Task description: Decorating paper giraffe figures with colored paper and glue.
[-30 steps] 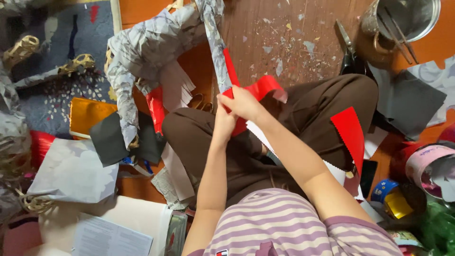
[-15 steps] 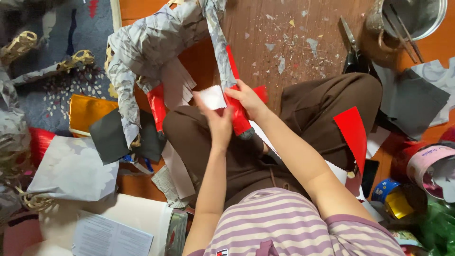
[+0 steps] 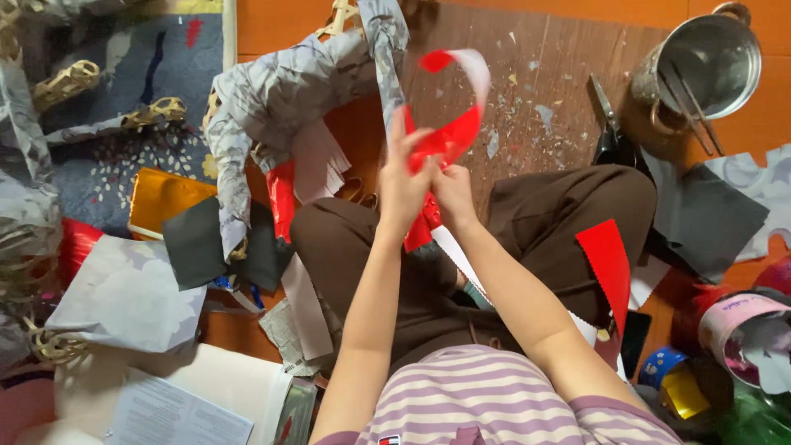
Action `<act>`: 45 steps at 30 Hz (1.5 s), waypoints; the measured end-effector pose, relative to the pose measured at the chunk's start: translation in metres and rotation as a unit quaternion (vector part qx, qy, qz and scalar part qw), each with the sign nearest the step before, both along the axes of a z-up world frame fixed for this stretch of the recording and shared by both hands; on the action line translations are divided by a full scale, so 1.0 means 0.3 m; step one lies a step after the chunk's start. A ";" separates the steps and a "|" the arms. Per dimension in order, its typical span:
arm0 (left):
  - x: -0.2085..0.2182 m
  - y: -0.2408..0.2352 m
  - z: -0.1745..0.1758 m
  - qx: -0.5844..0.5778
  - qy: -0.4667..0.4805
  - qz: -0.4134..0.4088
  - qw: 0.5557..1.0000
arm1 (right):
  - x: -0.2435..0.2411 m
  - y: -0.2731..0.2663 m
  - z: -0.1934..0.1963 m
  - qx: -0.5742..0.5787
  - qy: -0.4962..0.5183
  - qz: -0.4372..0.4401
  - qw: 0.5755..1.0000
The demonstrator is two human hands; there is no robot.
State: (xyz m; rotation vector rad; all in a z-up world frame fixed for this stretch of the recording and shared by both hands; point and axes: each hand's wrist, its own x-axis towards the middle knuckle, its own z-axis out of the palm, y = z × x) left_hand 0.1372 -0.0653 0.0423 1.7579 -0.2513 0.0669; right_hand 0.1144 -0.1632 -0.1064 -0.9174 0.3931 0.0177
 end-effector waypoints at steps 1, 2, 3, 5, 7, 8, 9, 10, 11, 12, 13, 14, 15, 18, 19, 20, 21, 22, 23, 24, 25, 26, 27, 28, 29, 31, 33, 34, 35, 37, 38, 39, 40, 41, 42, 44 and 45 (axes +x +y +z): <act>-0.016 0.035 -0.133 0.001 -0.002 0.002 1.000 | 0.002 -0.003 0.010 0.001 -0.002 0.002 1.000; -0.028 0.070 -0.265 0.033 -0.023 0.069 0.997 | 0.007 -0.006 0.020 0.038 0.044 0.021 0.998; -0.038 0.106 -0.397 0.063 -0.045 0.135 0.988 | 0.013 -0.009 0.030 0.074 0.090 0.040 0.992; -0.062 0.087 -0.222 0.011 0.114 0.102 0.988 | 0.010 -0.020 -0.007 0.089 0.117 0.061 0.987; -0.071 0.069 -0.101 -0.044 0.271 0.058 0.960 | 0.005 -0.037 -0.030 0.104 0.145 0.082 0.981; -0.067 0.058 -0.066 -0.012 0.335 0.074 0.939 | 0.000 -0.052 -0.033 0.030 0.163 0.115 0.979; -0.063 0.047 -0.032 0.020 0.397 0.089 0.913 | -0.005 -0.066 -0.035 -0.043 0.180 0.148 0.971; -0.065 0.053 -0.085 0.020 0.397 0.087 0.913 | -0.021 -0.067 -0.008 -0.044 0.181 0.146 0.972; -0.066 0.060 -0.139 0.044 0.345 0.091 0.933 | -0.036 -0.067 0.019 -0.171 0.148 0.138 0.964; -0.068 0.066 -0.193 0.067 0.292 0.093 0.950 | -0.052 -0.067 0.046 -0.296 0.114 0.129 0.940; -0.063 0.069 -0.231 0.067 0.292 0.092 0.950 | -0.029 -0.051 0.059 -0.297 0.115 0.128 0.939; -0.070 0.073 -0.271 0.083 0.265 0.087 0.957 | -0.017 -0.035 0.071 -0.345 0.043 0.120 0.930; -0.079 0.075 -0.311 0.099 0.237 0.081 0.963 | -0.006 -0.020 0.081 -0.390 -0.029 0.112 0.913; -0.077 0.077 -0.310 0.078 0.261 0.008 0.962 | 0.155 0.043 0.162 -0.388 0.023 0.265 0.883; -0.071 0.089 -0.285 0.080 0.261 0.008 0.962 | 0.189 0.044 0.105 -0.386 0.024 0.265 0.883; -0.067 0.102 -0.261 -0.001 0.246 -0.045 0.968 | 0.219 0.045 0.046 -0.259 0.055 0.282 0.922; -0.061 0.115 -0.238 -0.081 0.230 -0.099 0.965 | 0.251 0.048 -0.014 -0.127 0.085 0.293 0.944; -0.062 0.124 -0.223 -0.080 0.232 -0.099 0.964 | 0.250 0.036 0.022 -0.126 0.086 0.293 0.944; -0.062 0.132 -0.208 -0.094 0.216 -0.115 0.965 | 0.250 0.024 0.056 -0.005 0.109 0.287 0.952; -0.066 0.138 -0.194 -0.108 0.202 -0.132 0.964 | 0.245 0.010 0.090 0.116 0.132 0.275 0.945; -0.072 0.136 -0.177 -0.107 0.205 -0.133 0.964 | 0.237 0.019 0.108 0.117 0.134 0.273 0.945; -0.074 0.131 -0.159 -0.102 0.232 -0.121 0.960 | 0.233 0.024 0.129 0.129 0.143 0.259 0.946; -0.077 0.124 -0.140 -0.096 0.258 -0.109 0.955 | 0.228 0.028 0.150 0.140 0.153 0.245 0.947; -0.078 0.125 -0.149 -0.095 0.259 -0.111 0.955 | 0.227 0.029 0.141 0.141 0.153 0.243 0.947; -0.080 0.125 -0.158 -0.035 0.257 -0.057 0.964 | 0.225 0.031 0.132 0.158 0.132 0.247 0.947; -0.051 0.143 -0.164 0.026 0.255 -0.003 0.967 | 0.219 0.047 0.149 0.175 0.112 0.250 0.946; 0.011 0.172 -0.158 0.082 -0.041 0.214 0.972 | 0.212 0.071 0.199 0.041 0.171 0.208 0.962; 0.051 0.171 -0.112 0.082 -0.041 0.214 0.972 | 0.191 0.065 0.207 0.041 0.172 0.208 0.962; 0.090 0.170 -0.063 0.063 -0.057 0.228 0.970 | 0.168 0.060 0.215 -0.210 -0.011 0.159 0.965; 0.162 0.143 -0.002 0.043 -0.078 0.241 0.967 | 0.141 0.057 0.231 -0.440 -0.197 0.095 0.871; 0.190 0.119 0.011 0.002 0.000 0.195 0.981 | 0.132 0.060 0.237 -0.423 -0.176 0.081 0.885; 0.218 0.093 0.025 -0.037 0.076 0.145 0.986 | 0.121 0.062 0.244 -0.406 -0.156 0.067 0.898; 0.211 0.065 0.045 -0.037 0.074 0.144 0.986 | 0.115 0.064 0.252 -0.406 -0.158 0.065 0.898; 0.202 0.036 0.065 -0.001 0.109 0.079 0.991 | 0.109 0.063 0.260 -0.377 -0.125 0.044 0.917; 0.202 0.006 0.088 0.037 0.142 0.012 0.989 | 0.112 0.062 0.269 -0.347 -0.094 0.022 0.933; 0.174 0.019 -0.023 0.025 -0.024 0.024 0.999 | 0.144 0.026 0.131 -0.274 -0.007 0.020 0.962; 0.161 0.030 -0.080 0.011 -0.184 0.031 0.982 | 0.160 0.011 0.061 -0.197 0.083 0.022 0.977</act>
